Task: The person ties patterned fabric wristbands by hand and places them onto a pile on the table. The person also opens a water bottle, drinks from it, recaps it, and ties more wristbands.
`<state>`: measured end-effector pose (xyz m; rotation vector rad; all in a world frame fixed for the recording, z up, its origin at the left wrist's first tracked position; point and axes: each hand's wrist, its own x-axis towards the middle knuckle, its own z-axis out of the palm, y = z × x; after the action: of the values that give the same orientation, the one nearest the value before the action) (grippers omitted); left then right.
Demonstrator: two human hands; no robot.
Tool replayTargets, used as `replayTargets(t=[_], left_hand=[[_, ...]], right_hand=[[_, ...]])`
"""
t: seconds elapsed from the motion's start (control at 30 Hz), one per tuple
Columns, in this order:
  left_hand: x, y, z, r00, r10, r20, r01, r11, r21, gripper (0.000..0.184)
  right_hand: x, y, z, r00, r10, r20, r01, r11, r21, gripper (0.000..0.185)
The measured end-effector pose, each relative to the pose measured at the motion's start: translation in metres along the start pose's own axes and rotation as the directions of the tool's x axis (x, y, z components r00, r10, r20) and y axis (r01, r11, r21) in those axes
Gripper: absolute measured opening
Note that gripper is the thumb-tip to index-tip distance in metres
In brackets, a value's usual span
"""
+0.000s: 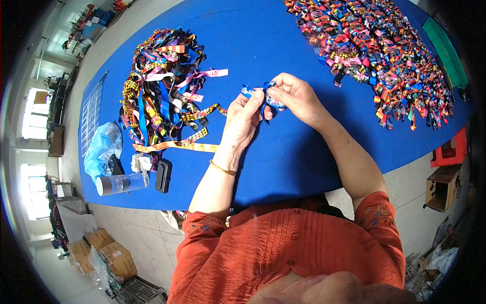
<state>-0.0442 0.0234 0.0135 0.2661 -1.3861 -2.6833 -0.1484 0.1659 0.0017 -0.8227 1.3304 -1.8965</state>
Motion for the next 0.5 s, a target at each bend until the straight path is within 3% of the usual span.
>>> replayTargets(t=[0.3, 0.5], left_hand=[[-0.0034, -0.0038, -0.0076, 0.993, 0.038, -0.116, -0.013, 0.978, 0.207, 0.014], [-0.0057, 0.0012, -0.0017, 0.996, 0.015, -0.083, 0.006, 0.969, 0.248, 0.014]], right_hand=[[0.0007, 0.0117, 0.0007, 0.993, -0.065, -0.098, 0.052, 0.99, -0.127, 0.007], [-0.0001, 0.0095, 0.0027, 0.982, -0.105, -0.154, 0.075, 0.979, -0.189, 0.009]])
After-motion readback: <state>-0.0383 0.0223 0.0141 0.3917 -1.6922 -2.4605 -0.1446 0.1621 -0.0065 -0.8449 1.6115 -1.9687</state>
